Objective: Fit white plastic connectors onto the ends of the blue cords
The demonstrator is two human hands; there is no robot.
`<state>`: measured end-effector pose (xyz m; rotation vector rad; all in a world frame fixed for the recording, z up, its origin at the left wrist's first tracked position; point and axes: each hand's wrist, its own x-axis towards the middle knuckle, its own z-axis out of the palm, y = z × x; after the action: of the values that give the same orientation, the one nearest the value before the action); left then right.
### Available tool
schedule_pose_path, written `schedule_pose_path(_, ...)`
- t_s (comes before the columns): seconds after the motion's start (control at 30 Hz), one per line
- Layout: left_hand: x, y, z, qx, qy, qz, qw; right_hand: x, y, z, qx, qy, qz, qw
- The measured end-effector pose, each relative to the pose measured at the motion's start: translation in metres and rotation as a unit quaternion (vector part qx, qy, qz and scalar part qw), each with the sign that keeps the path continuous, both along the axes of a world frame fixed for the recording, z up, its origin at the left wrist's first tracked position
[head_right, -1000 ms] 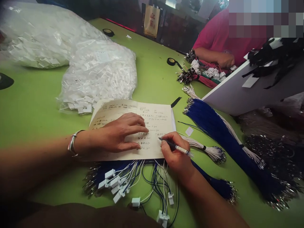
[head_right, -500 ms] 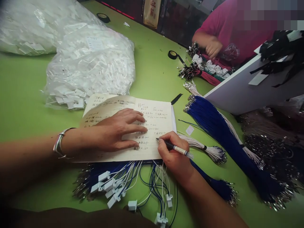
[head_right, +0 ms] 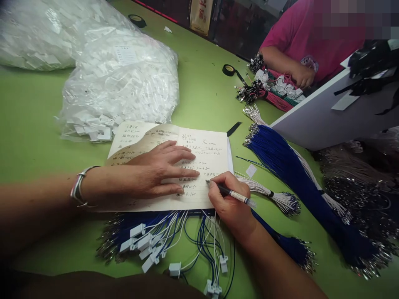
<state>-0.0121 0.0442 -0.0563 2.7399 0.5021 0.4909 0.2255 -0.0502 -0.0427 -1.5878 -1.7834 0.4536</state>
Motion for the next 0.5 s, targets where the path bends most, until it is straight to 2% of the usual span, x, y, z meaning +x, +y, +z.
schedule_pose_path(0.1,0.0012,-0.0002,0.0010,-0.012,0.010,0.006,1.000,-0.0001,-0.0009,-0.0005,0.019,-0.007,-0.002,1.000)
schedule_pose_path(0.33,0.0023,0.0003,-0.0006,-0.025,0.002,0.006,1.000,-0.0003,0.0013,-0.0003,0.007,-0.021,0.022,1.000)
schedule_pose_path(0.5,0.0018,-0.0001,-0.0009,-0.022,0.009,0.007,1.000,-0.0003,0.0003,0.0006,0.006,-0.021,0.011,1.000)
